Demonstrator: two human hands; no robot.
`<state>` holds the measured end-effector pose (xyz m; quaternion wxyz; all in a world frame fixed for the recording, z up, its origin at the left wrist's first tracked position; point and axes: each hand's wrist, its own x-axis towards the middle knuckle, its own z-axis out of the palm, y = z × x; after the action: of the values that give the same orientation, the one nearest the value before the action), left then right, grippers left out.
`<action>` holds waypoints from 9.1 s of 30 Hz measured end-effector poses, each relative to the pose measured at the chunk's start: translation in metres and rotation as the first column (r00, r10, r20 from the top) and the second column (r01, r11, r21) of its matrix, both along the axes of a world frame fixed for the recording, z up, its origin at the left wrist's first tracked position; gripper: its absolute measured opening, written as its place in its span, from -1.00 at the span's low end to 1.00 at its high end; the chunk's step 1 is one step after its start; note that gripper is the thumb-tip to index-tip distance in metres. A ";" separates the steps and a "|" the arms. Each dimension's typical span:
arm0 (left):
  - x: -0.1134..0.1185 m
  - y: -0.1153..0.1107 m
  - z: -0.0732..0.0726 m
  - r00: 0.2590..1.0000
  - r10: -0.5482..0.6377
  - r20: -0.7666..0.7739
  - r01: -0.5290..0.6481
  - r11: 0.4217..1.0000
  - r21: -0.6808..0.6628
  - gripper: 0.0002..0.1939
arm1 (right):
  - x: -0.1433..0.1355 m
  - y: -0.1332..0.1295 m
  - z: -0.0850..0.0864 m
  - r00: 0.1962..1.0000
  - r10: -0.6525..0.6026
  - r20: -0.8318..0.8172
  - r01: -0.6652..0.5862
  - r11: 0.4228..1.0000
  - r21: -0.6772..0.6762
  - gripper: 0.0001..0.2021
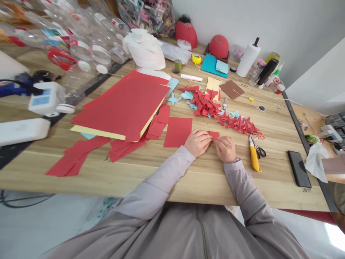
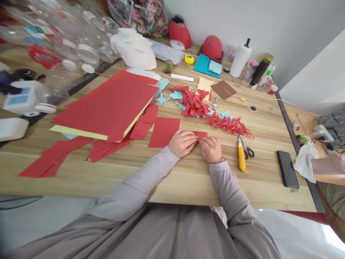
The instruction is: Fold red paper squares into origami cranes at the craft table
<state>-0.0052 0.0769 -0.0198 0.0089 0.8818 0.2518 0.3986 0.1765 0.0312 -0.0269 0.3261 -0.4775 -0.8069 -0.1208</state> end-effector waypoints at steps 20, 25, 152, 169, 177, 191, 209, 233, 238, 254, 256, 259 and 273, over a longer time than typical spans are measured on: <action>0.005 0.001 -0.002 0.998 -0.050 -0.043 0.051 0.998 0.031 -0.74 | -0.003 -0.002 0.000 0.992 0.057 0.111 -0.060 0.998 0.023 -0.83; 0.002 0.001 0.000 0.998 -0.038 -0.043 0.038 0.999 -0.005 -0.72 | -0.001 -0.001 -0.003 0.996 0.050 0.070 -0.050 0.999 -0.003 -0.83; 0.007 -0.001 0.020 0.492 0.609 0.622 0.575 0.310 -0.757 -0.63 | -0.010 -0.009 0.022 0.149 -0.472 -0.869 -0.650 0.616 -0.446 -0.66; 0.007 -0.009 0.018 0.698 0.437 0.567 0.507 0.258 -0.823 -0.72 | -0.009 -0.006 0.020 0.101 -0.472 -0.876 -0.572 0.693 -0.439 -0.65; 0.014 -0.021 0.012 0.938 0.035 0.345 0.315 0.330 -0.890 -0.80 | -0.010 -0.010 0.026 0.393 -0.306 -0.867 -0.508 0.714 -0.482 -0.81; 0.014 -0.017 0.008 0.874 0.170 0.456 0.304 0.541 -0.784 -0.82 | -0.009 -0.007 0.025 0.346 -0.244 -0.906 -0.477 0.785 -0.394 -0.86; 0.020 -0.017 -0.001 0.884 0.160 0.439 0.372 0.325 -0.869 -0.86 | -0.008 -0.003 0.019 0.067 -0.344 -0.937 -0.405 0.849 -0.341 -0.81; 0.025 -0.020 0.000 0.808 0.186 0.559 0.501 0.281 -0.819 -0.67 | 0.005 0.002 0.021 -0.063 -0.446 -0.893 -0.335 0.852 -0.402 -0.74; 0.025 -0.018 0.003 0.789 0.240 0.565 0.527 0.209 -0.824 -0.76 | 0.000 -0.001 0.025 -0.048 -0.476 -0.878 -0.414 0.809 -0.416 -0.74; 0.024 -0.024 0.009 0.871 0.123 0.476 0.454 0.173 -0.874 -0.78 | -0.004 -0.001 0.027 -0.079 -0.488 -0.869 -0.321 0.838 -0.441 -0.67; 0.024 -0.024 0.009 0.876 0.128 0.465 0.442 0.172 -0.880 -0.78 | -0.004 -0.001 0.026 -0.051 -0.480 -0.876 -0.313 0.841 -0.442 -0.66; 0.023 -0.024 0.007 0.881 0.164 0.444 0.403 0.232 -0.885 -0.78 | -0.003 -0.002 0.022 0.015 -0.457 -0.889 -0.255 0.858 -0.445 -0.66; 0.026 -0.016 0.007 0.748 0.360 0.558 0.515 0.216 -0.830 -0.61 | -0.013 -0.008 0.018 0.282 -0.505 -0.816 -0.243 0.785 -0.570 -0.48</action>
<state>0.0204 0.0606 -0.0128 0.6665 0.4827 0.3718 0.4295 0.1638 0.0235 -0.0087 0.5565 -0.5977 -0.3959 0.4199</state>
